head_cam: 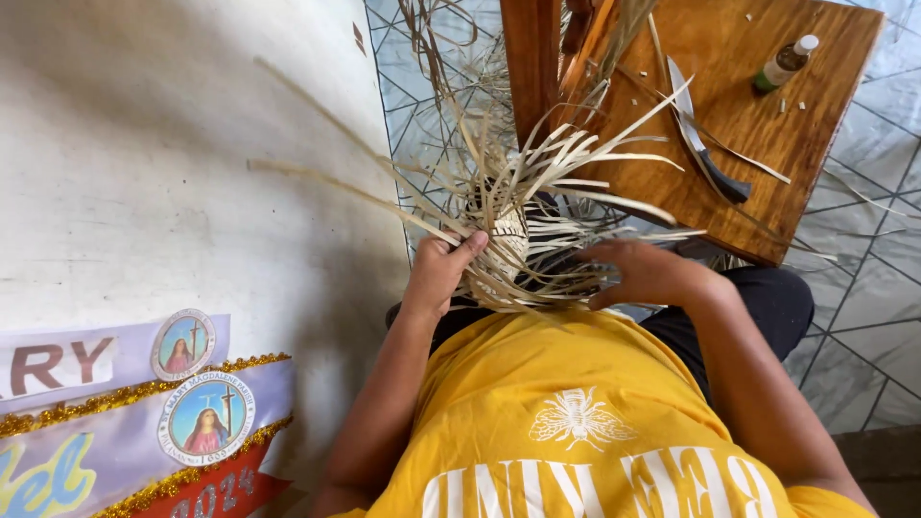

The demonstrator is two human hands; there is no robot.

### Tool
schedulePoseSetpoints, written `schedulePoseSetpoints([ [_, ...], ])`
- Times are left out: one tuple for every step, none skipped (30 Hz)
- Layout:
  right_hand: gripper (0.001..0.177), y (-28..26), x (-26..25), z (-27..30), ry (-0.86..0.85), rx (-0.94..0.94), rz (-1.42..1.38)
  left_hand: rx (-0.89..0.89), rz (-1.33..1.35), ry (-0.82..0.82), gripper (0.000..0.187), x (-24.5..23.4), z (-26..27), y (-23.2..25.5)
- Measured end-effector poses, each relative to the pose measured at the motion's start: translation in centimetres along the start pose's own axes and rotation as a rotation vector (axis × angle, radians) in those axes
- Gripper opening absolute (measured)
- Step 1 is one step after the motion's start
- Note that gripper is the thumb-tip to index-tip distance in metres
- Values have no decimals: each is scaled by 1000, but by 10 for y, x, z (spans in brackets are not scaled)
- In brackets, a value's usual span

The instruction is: The person is weaving dried plant fibers to create a structured object, using a knife to trim the ends.

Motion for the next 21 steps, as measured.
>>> schedulePoseSetpoints([
  [79,-13,-16,7,37,11,-4,-17,7,-7,23,3,2,5],
  [79,-27,-20,10,37,8,-2,-15,7,-4,23,3,1,1],
  [58,-42,-29,13,259,-110,-116,-13,34,-12,24,4,0,-3],
  [38,-57,-36,19,480,-225,-231,-15,62,-21,25,5,0,-8],
  [38,-64,-38,15,479,-226,-232,-15,61,-20,25,7,2,-5],
  [27,-73,-41,13,564,-302,-202,-18,71,-33,27,10,6,-3],
  [17,-82,-44,11,649,-378,-172,-22,81,-46,29,12,9,-1],
  [17,-88,-48,4,650,-377,-173,-23,80,-47,29,14,8,-5],
  [15,-94,-53,-3,670,-333,-101,-26,72,-49,27,15,7,-8],
  [14,-100,-59,-11,691,-288,-27,-26,65,-52,24,16,5,-11],
  [14,-103,-65,-18,695,-287,-25,-23,65,-55,24,19,6,-9],
  [24,-105,-70,-28,609,-154,65,-35,17,-72,24,21,6,-7],
  [37,-107,-75,-37,522,-21,153,-46,-30,-89,23,24,7,-5],
  [37,-110,-75,-44,522,-23,155,-44,-28,-87,23,22,6,-9],
  [31,-112,-74,-51,467,3,171,-41,-28,-102,23,20,5,-14],
  [26,-115,-73,-59,411,27,186,-38,-29,-115,23,18,4,-18],
  [26,-119,-73,-57,410,24,188,-37,-28,-111,23,16,2,-20],
  [23,-124,-72,-55,409,-22,189,-36,-35,-121,21,14,1,-22],
  [22,-128,-71,-53,408,-69,190,-36,-42,-131,20,12,-1,-25],
  [22,-131,-73,-49,404,-71,191,-37,-40,-127,20,14,1,-21],
  [20,-133,-73,-44,359,-80,189,-18,-17,-143,19,17,2,-16],
])
Point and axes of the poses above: each hand's wrist, its own z-axis away from the middle knuckle, its own x-axis out of the palm, y = z × x, the point moved 2 cm from there along -z, towards the middle knuckle, and after that the axes turned 7 degrees about z, right-handed, at the moved point
